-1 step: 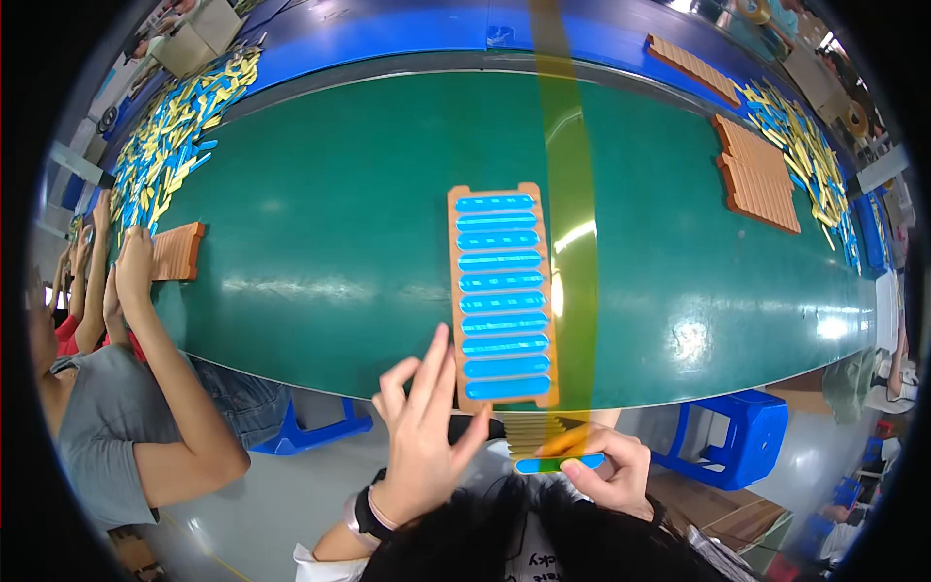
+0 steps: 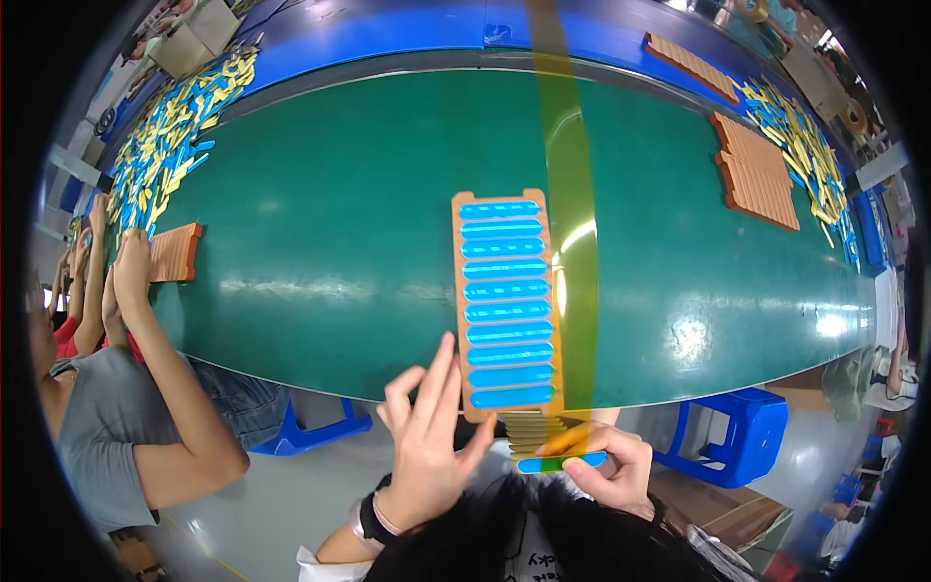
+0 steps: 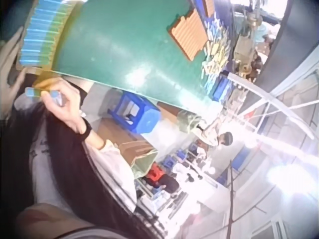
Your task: The person is seen assembling small components on a factory assembly line.
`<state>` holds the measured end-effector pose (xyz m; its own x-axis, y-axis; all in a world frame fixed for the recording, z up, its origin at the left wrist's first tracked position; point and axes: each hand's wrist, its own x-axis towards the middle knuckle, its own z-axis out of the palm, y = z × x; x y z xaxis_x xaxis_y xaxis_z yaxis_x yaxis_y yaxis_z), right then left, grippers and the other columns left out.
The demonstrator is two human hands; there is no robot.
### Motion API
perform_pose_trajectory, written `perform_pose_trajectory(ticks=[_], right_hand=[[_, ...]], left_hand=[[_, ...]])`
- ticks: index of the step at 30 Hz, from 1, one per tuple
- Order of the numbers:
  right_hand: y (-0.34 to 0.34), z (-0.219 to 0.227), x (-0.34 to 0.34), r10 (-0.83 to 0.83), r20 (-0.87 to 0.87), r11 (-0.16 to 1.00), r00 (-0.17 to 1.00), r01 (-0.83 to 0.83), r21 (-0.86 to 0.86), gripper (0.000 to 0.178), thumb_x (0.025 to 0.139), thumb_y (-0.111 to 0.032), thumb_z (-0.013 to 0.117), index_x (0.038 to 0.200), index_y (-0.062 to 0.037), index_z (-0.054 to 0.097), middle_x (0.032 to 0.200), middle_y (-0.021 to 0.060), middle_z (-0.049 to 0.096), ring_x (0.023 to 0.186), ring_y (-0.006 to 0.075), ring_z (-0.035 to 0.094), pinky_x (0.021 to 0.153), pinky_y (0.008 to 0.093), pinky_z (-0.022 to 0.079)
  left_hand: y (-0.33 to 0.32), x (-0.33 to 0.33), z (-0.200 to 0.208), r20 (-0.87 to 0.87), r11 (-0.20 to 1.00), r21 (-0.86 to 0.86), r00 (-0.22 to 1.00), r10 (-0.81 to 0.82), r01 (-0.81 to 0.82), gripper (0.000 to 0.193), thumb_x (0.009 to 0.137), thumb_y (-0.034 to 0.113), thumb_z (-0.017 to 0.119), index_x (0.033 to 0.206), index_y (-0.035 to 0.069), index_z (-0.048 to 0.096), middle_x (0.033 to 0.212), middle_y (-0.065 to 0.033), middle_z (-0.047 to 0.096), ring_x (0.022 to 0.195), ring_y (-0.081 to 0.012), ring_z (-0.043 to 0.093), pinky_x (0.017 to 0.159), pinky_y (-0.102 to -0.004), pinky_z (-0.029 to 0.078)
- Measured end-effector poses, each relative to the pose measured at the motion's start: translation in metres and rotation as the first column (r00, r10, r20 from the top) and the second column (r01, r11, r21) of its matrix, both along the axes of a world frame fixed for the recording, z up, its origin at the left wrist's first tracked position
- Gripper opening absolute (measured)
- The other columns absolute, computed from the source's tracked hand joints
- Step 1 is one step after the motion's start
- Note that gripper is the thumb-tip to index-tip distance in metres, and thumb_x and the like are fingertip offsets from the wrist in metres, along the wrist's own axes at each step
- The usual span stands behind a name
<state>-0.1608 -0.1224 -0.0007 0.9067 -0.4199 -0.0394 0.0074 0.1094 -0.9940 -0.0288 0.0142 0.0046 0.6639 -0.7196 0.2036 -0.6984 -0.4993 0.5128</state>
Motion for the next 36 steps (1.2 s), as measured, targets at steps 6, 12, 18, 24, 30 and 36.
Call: perform_pose_trajectory(ticks=[6, 12, 18, 24, 30, 36], right_hand=[[-0.006, -0.003, -0.01, -0.151, -0.001, 0.988, 0.989, 0.151, 0.01, 0.008, 0.07, 0.004, 0.063, 0.074, 0.0059, 0.056, 0.071, 0.011, 0.061, 0.062, 0.0118, 0.055, 0.058, 0.0212, 0.042], [-0.01, 0.0, -0.02, -0.175, -0.074, 0.984, 0.982, 0.177, 0.016, 0.007, 0.071, 0.004, 0.061, 0.074, 0.0053, 0.055, 0.074, 0.0109, 0.062, 0.061, 0.0092, 0.053, 0.055, 0.02, 0.041], [-0.015, 0.0, -0.021, -0.163, -0.029, 0.986, 0.986, 0.164, 0.026, 0.007, 0.072, 0.004, 0.061, 0.075, 0.0053, 0.055, 0.078, 0.0114, 0.062, 0.063, 0.0094, 0.053, 0.056, 0.0207, 0.041], [-0.021, -0.004, -0.026, -0.132, -0.036, 0.991, 0.991, 0.133, 0.002, 0.005, 0.073, 0.004, 0.06, 0.075, 0.0058, 0.055, 0.078, 0.0108, 0.061, 0.062, 0.0093, 0.052, 0.056, 0.0207, 0.041], [-0.025, -0.002, -0.023, -0.125, -0.017, 0.991, 0.992, 0.126, 0.053, 0.006, 0.072, 0.005, 0.06, 0.076, 0.0062, 0.055, 0.076, 0.0107, 0.06, 0.061, 0.0087, 0.051, 0.054, 0.0203, 0.039], [-0.022, -0.003, -0.019, -0.092, 0.002, 0.995, 0.996, 0.092, 0.039, 0.006, 0.073, 0.005, 0.06, 0.077, 0.0068, 0.055, 0.079, 0.0119, 0.061, 0.065, 0.0092, 0.052, 0.059, 0.0203, 0.04]], left_hand=[[-0.008, -0.016, -0.005, 0.009, 0.999, -0.003, 0.999, -0.046, 0.046, 0.065, 0.061, 0.015, 0.07, 0.115, -0.008, 0.045, 0.13, -0.0126, 0.038, 0.095, -0.0242, 0.038, 0.076, -0.0326, 0.027], [-0.019, -0.008, 0.024, -0.058, 0.998, 0.04, 0.998, -0.035, 0.038, 0.078, 0.067, 0.03, 0.068, 0.126, -0.006, 0.03, 0.13, -0.0147, 0.034, 0.106, -0.0297, 0.037, 0.082, -0.0377, 0.025], [-0.042, 0.042, 0.057, 0.014, 0.912, 0.274, 0.947, -0.32, 0.304, 0.083, 0.073, 0.041, 0.06, 0.13, -0.003, 0.02, 0.128, -0.0181, 0.034, 0.116, -0.0278, 0.035, 0.088, -0.043, 0.024], [-0.054, 0.063, 0.062, 0.031, 0.839, 0.381, 0.901, -0.432, 0.389, 0.078, 0.076, 0.033, 0.059, 0.132, -0.001, 0.017, 0.126, -0.0172, 0.036, 0.114, -0.0268, 0.035, 0.088, -0.0416, 0.025], [-0.053, 0.063, 0.06, -0.002, 0.833, 0.417, 0.917, -0.399, 0.363, 0.078, 0.076, 0.032, 0.06, 0.133, 0.001, 0.016, 0.129, -0.0094, 0.036, 0.113, -0.0264, 0.035, 0.087, -0.0414, 0.025], [-0.056, 0.082, 0.066, -0.223, 0.854, 0.303, 0.903, -0.369, 0.423, 0.076, 0.078, 0.025, 0.059, 0.134, 0.002, 0.013, 0.126, -0.0089, 0.04, 0.112, -0.0254, 0.035, 0.091, -0.0375, 0.021]])
